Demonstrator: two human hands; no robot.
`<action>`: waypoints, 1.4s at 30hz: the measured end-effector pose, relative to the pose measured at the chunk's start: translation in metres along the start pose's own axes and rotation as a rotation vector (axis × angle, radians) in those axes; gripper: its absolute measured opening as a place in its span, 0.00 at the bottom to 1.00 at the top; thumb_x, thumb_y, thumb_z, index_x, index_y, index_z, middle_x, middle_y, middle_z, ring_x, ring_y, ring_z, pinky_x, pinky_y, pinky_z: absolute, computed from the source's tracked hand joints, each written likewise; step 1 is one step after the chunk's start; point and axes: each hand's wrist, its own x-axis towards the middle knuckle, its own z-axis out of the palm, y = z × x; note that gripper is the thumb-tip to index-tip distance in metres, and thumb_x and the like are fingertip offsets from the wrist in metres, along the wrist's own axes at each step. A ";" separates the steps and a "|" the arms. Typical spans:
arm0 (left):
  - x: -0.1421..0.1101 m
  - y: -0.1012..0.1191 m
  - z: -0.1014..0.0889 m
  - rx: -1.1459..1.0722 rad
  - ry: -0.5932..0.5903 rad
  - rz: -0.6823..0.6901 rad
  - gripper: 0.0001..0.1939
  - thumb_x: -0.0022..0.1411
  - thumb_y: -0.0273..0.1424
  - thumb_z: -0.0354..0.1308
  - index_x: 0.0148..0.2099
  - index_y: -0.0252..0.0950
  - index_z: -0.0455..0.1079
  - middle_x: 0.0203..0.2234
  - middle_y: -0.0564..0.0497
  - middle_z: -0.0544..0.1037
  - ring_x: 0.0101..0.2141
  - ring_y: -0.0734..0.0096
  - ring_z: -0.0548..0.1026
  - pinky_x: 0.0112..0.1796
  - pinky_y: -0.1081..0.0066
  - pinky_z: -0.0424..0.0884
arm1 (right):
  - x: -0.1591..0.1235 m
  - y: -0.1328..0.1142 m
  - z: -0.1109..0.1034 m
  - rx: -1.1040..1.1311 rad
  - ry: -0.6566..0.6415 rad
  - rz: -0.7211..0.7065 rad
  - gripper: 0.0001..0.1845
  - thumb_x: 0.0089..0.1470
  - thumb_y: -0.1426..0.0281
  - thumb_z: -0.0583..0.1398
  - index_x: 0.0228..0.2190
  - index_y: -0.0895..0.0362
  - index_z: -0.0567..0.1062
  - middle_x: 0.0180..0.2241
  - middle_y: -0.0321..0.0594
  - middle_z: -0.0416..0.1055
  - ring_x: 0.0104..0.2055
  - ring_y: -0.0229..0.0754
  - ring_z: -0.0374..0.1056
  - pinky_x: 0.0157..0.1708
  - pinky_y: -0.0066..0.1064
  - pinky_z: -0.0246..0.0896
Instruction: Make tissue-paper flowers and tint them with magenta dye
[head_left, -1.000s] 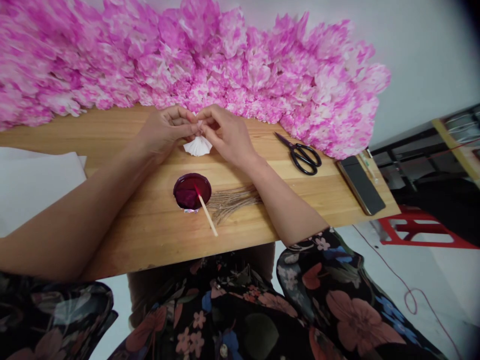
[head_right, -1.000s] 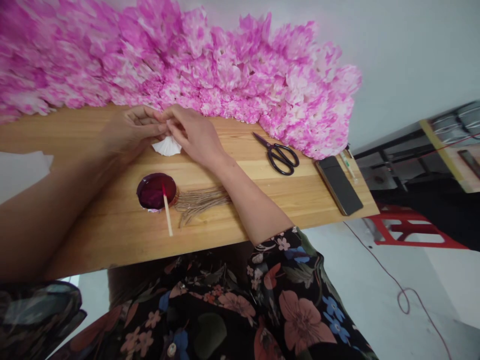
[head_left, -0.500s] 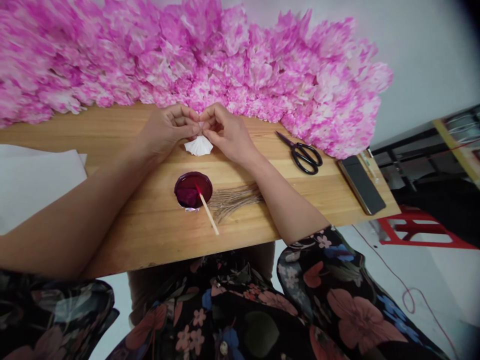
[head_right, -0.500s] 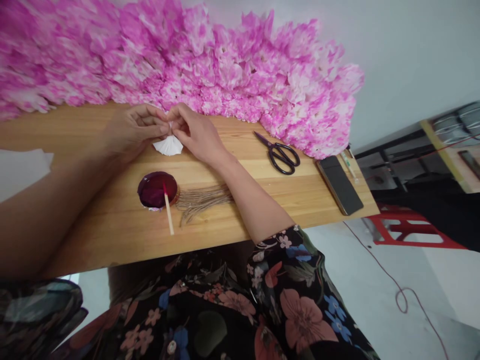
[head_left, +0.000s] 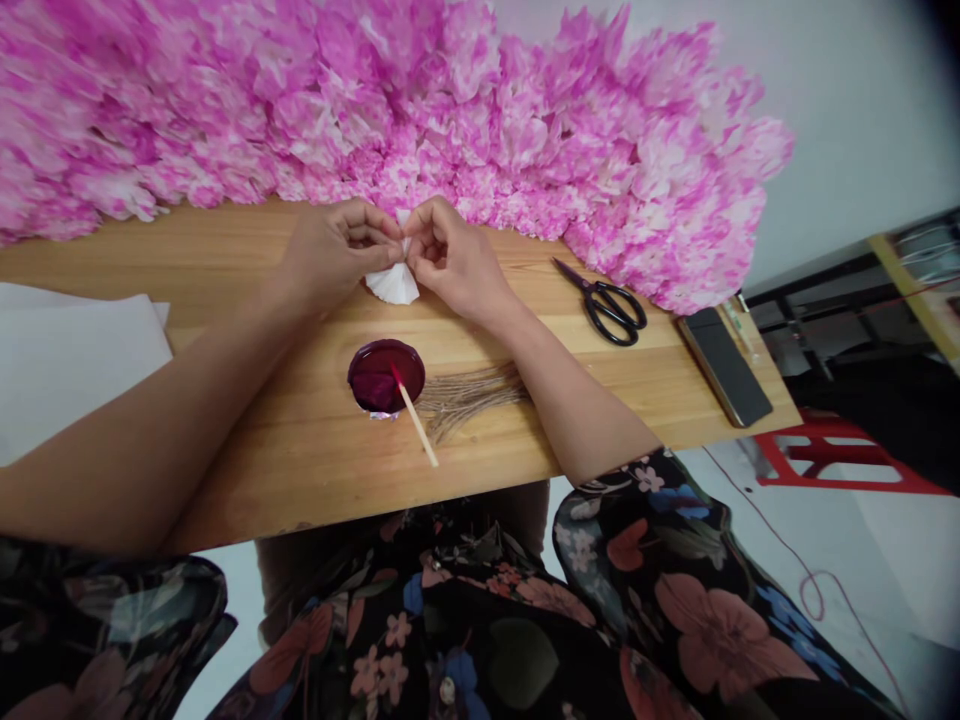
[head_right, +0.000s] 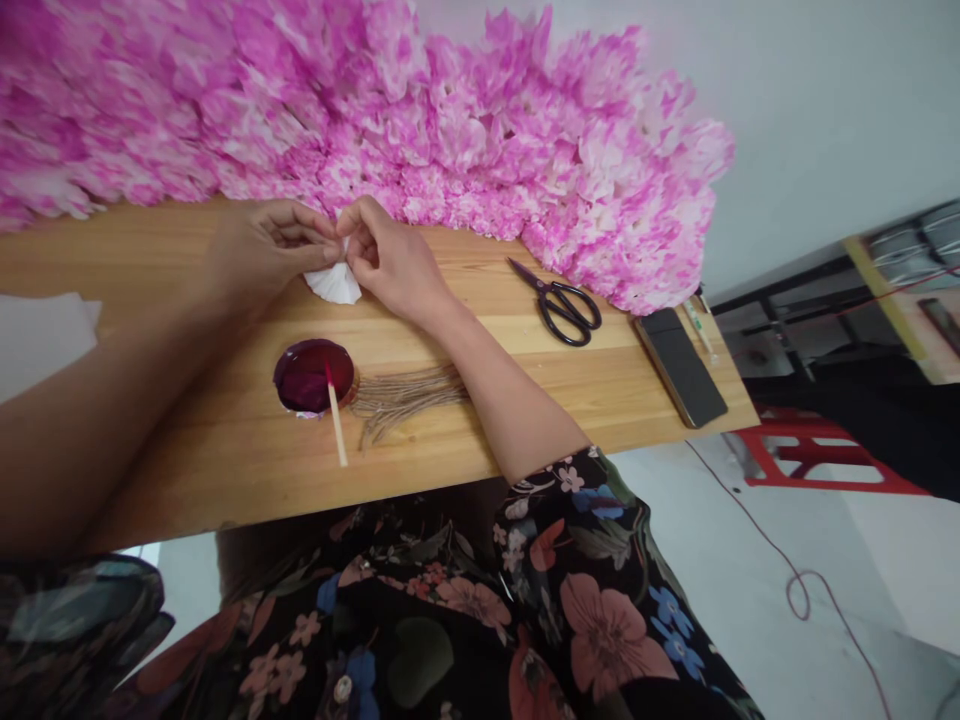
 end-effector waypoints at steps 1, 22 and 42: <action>0.000 -0.002 -0.001 -0.002 -0.002 -0.008 0.14 0.62 0.13 0.74 0.36 0.36 0.79 0.27 0.58 0.82 0.30 0.76 0.76 0.39 0.69 0.70 | 0.000 0.001 0.000 0.005 0.001 0.002 0.10 0.72 0.62 0.62 0.50 0.51 0.71 0.38 0.34 0.80 0.41 0.43 0.78 0.48 0.39 0.79; -0.002 -0.006 -0.003 0.277 -0.013 0.172 0.06 0.60 0.26 0.76 0.37 0.42 0.83 0.29 0.56 0.82 0.33 0.67 0.75 0.39 0.68 0.67 | 0.002 0.008 0.002 0.070 0.003 0.061 0.14 0.68 0.63 0.68 0.50 0.50 0.72 0.36 0.33 0.79 0.42 0.43 0.79 0.49 0.40 0.79; -0.006 -0.014 0.000 0.970 0.084 0.280 0.05 0.68 0.35 0.63 0.42 0.42 0.80 0.36 0.47 0.86 0.43 0.51 0.85 0.49 0.60 0.74 | -0.001 -0.002 0.002 0.049 -0.066 0.106 0.13 0.72 0.64 0.63 0.55 0.53 0.78 0.43 0.38 0.83 0.47 0.44 0.78 0.55 0.39 0.75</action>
